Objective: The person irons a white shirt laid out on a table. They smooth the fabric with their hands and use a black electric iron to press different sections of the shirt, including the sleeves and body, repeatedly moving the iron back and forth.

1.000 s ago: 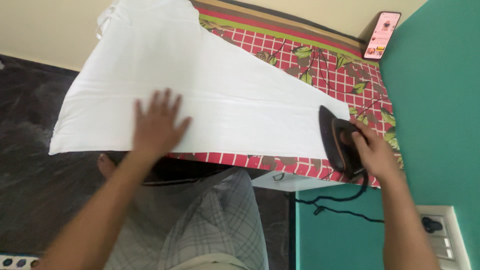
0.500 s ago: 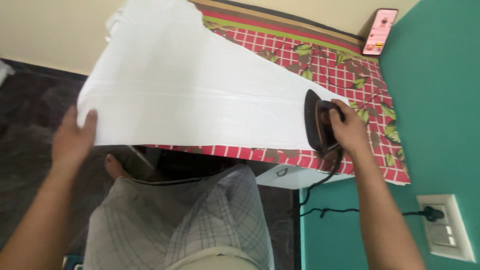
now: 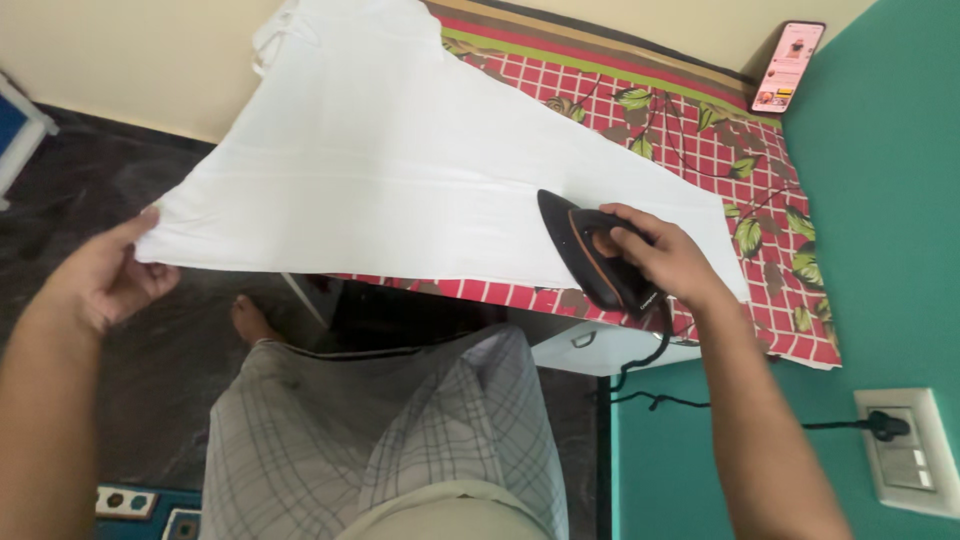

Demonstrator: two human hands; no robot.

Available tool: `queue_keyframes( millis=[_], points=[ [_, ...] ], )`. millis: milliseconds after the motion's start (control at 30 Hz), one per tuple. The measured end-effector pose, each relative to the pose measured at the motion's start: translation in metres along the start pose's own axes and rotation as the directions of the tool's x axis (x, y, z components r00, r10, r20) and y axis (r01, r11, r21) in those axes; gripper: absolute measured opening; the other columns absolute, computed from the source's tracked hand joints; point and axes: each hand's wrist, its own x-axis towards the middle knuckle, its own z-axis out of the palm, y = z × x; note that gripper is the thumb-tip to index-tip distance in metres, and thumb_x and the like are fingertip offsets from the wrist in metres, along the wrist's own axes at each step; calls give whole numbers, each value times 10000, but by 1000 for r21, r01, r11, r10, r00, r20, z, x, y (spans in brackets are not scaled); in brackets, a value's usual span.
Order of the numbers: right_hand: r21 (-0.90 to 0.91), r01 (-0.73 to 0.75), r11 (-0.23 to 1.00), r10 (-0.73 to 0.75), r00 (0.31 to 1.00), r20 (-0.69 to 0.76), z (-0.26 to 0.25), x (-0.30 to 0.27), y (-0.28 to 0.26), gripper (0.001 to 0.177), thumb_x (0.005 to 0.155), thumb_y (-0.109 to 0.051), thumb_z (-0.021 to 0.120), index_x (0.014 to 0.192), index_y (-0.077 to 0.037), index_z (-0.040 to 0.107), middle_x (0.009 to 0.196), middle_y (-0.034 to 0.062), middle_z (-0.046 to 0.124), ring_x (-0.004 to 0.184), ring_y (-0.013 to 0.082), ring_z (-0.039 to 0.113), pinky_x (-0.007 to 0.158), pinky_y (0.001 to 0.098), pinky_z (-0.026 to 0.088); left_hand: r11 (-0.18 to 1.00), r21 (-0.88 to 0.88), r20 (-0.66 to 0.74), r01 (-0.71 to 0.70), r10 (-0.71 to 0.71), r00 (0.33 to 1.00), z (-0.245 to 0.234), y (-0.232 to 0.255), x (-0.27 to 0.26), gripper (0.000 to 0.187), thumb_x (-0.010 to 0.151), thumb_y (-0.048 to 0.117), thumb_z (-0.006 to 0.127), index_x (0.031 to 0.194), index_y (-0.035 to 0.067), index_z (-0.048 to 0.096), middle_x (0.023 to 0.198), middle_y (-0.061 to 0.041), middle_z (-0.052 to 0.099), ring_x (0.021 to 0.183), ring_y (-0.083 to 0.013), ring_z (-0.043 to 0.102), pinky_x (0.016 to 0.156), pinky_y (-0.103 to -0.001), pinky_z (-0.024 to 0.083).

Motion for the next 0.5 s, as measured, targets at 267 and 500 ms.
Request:
queue_keyframes(
  millis=[267,500],
  points=[
    [-10,-18,1000,17,992,-128,30,8,-19,416,1007,-230,594,1413,-148,633,965,16,759,793,59,614,735,221,492,991,78,-147,-111,122,982,-43,1,35,259,1009,275,804,1071,148,587,1020,-27,672,809,-121,625,694,-282,537],
    [-78,-27,997,22,998,-62,53,14,-37,438,1007,-280,599,1429,-170,635,861,20,646,694,83,514,595,266,422,941,142,-182,-307,329,926,-42,-21,23,443,1026,264,852,804,183,478,779,1,625,600,-113,543,513,-281,421]
  ],
)
